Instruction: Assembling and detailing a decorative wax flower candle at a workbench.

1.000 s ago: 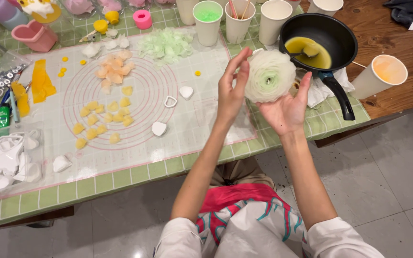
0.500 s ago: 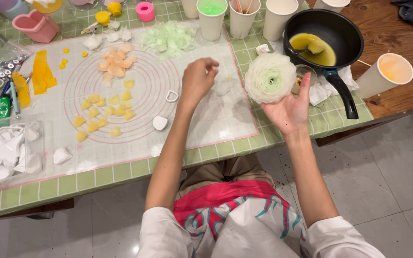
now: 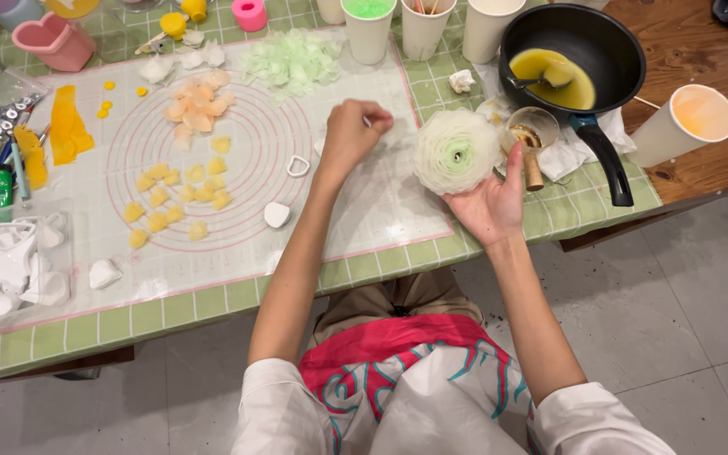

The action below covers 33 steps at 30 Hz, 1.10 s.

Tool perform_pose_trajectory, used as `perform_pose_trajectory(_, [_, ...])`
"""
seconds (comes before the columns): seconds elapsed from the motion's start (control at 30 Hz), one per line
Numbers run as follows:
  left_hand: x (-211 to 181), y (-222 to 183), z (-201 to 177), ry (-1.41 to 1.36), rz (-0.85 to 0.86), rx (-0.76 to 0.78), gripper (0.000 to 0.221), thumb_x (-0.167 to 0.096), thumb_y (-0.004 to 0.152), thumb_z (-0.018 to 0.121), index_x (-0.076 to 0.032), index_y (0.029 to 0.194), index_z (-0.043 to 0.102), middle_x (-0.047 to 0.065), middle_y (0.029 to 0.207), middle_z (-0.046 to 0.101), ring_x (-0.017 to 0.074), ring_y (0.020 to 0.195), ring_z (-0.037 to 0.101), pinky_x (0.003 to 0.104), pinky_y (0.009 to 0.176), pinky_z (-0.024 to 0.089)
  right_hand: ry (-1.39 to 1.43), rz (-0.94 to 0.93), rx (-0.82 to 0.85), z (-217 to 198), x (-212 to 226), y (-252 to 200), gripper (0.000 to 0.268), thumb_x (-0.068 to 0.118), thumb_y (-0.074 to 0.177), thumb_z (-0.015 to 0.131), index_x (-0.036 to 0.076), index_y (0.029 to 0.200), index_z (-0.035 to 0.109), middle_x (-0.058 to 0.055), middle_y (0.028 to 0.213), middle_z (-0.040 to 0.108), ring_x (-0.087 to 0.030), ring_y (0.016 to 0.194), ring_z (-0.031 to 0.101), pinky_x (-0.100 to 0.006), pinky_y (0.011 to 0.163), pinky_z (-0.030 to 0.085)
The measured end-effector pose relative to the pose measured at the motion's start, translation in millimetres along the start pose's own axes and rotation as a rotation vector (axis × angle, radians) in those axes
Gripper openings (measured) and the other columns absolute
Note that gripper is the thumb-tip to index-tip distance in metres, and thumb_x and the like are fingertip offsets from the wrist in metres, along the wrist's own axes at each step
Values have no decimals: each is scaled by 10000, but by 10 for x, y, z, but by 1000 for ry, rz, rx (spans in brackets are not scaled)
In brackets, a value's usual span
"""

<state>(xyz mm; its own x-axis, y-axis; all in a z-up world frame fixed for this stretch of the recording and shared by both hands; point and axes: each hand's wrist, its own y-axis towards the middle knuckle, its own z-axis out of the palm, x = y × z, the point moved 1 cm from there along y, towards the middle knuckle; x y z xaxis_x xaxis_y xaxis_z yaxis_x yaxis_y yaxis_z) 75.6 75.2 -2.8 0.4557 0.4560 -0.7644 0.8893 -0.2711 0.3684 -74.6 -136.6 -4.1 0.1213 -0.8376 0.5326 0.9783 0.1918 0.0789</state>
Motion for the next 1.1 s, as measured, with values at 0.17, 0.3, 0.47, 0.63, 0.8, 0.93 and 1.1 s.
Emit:
perform_pose_trajectory(0.17, [-413,166,22,-262,-59,51,167,-129,854,775,-47,992,820,89,809,803,115,613,713,272,615,567,18,17,-9,25,-31,-3,972,770,924,435,103,1625,343,-128,1693,351,-320,1580,327,-518,1330,237])
perform_pose_trajectory(0.3, [-605,193,119,-450,-49,175,183,-103,875,756,16,1006,802,56,792,789,75,623,700,228,602,571,19,16,-20,21,-30,-18,961,762,932,424,99,1623,345,-115,1695,351,-314,1582,327,-525,1330,227])
perform_pose_trajectory(0.47, [-591,170,150,-554,-67,309,173,-103,935,718,25,1022,798,22,758,739,56,636,601,242,588,511,18,16,-7,37,-24,-28,970,764,938,415,96,1635,321,-122,1703,336,-316,1587,318,-527,1335,221])
perform_pose_trajectory(0.63, [-629,163,97,-564,-93,370,182,-124,948,711,10,1033,801,0,748,713,49,647,571,238,594,490,33,18,12,36,-32,-22,977,764,938,403,102,1647,286,-135,1706,322,-324,1589,310,-544,1328,226])
perform_pose_trajectory(0.8, [-629,169,86,-557,-79,398,195,-140,943,731,0,1049,815,-12,755,717,43,659,565,240,593,480,104,29,8,-48,-34,-12,900,710,994,369,93,1645,307,-149,1704,334,-334,1593,308,-541,1328,226])
perform_pose_trajectory(0.93, [-582,206,102,-565,-92,417,193,-145,937,738,-8,1049,814,-13,768,730,44,666,582,238,599,488,182,47,-11,-202,-43,35,772,626,1048,342,115,1627,346,-139,1687,357,-336,1574,321,-543,1308,231])
perform_pose_trajectory(1.1, [-570,251,62,-567,-167,450,176,-197,935,756,-45,1004,812,-25,766,718,40,685,601,223,625,504,403,107,-36,-371,-52,100,561,403,1135,298,105,1598,403,-141,1665,395,-337,1551,346,-552,1291,247])
